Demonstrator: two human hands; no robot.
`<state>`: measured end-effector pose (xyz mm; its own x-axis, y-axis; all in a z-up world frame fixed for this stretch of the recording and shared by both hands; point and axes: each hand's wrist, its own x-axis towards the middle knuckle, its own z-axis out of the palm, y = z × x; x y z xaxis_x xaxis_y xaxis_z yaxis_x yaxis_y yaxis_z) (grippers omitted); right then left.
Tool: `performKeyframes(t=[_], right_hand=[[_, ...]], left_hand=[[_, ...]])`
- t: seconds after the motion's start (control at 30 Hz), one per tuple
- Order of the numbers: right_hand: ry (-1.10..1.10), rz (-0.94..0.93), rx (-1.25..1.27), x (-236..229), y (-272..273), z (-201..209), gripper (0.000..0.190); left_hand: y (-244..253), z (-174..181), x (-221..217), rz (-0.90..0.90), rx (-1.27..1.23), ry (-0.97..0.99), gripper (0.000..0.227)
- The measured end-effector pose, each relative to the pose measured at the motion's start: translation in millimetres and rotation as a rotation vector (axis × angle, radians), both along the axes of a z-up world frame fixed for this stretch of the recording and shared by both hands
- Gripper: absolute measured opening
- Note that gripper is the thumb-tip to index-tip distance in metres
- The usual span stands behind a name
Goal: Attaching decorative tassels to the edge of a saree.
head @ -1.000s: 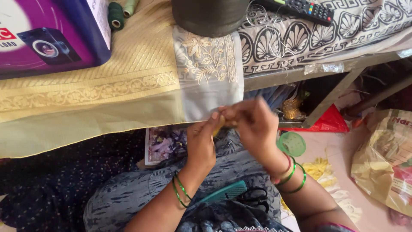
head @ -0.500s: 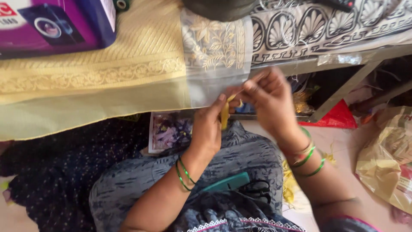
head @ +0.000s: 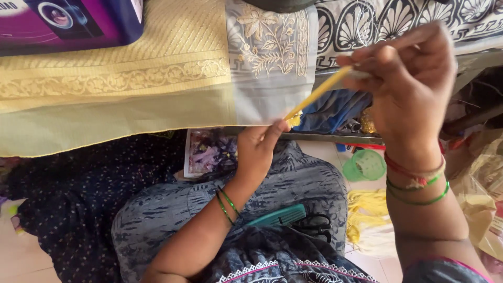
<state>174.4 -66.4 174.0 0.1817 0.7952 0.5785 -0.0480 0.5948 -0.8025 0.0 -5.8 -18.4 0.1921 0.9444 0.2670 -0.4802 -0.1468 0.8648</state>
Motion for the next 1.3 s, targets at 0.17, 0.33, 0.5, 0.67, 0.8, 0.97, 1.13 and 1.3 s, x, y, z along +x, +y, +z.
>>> performKeyframes(t=[0.17,0.33,0.5,0.67,0.8,0.97,1.13,1.3], right_hand=[[0.076,-0.052,-0.027,7.0,-56.9,-33.6,0.011],[0.002,-0.110,-0.347,-15.8,-81.1,-142.1,0.030],[-0.230,0.090,-0.212,-47.4,-54.0,-195.1,0.051],[0.315,0.299,-0.282,-45.3,11.8,-171.3,0.045],[0.440,0.449,-0.396,-34.7,45.8,-171.3,0.024],[-0.123,-0.168,-0.273,-51.4,27.6,-148.3,0.024],[-0.291,-0.261,-0.179,-41.5,25.3,-170.2,0.026],[0.598,0.451,-0.492,-41.3,45.7,-184.5,0.023]], left_hand=[[-9.6,40.4,-28.6,0.434,0.682,0.583,0.015],[-11.5,41.2,-24.7,0.482,0.881,0.569,0.015],[-14.7,19.2,-18.6,-0.244,-0.289,-0.007,0.021],[-6.6,13.7,-15.8,-0.211,-0.235,-0.016,0.020],[-2.9,4.5,-10.9,-0.054,-0.202,0.142,0.019],[-1.1,30.8,-22.6,0.377,0.483,0.612,0.016],[2.7,23.1,-21.4,0.522,0.745,0.637,0.018],[19.4,-56.7,2.1,-0.177,-0.276,-0.029,0.029]])
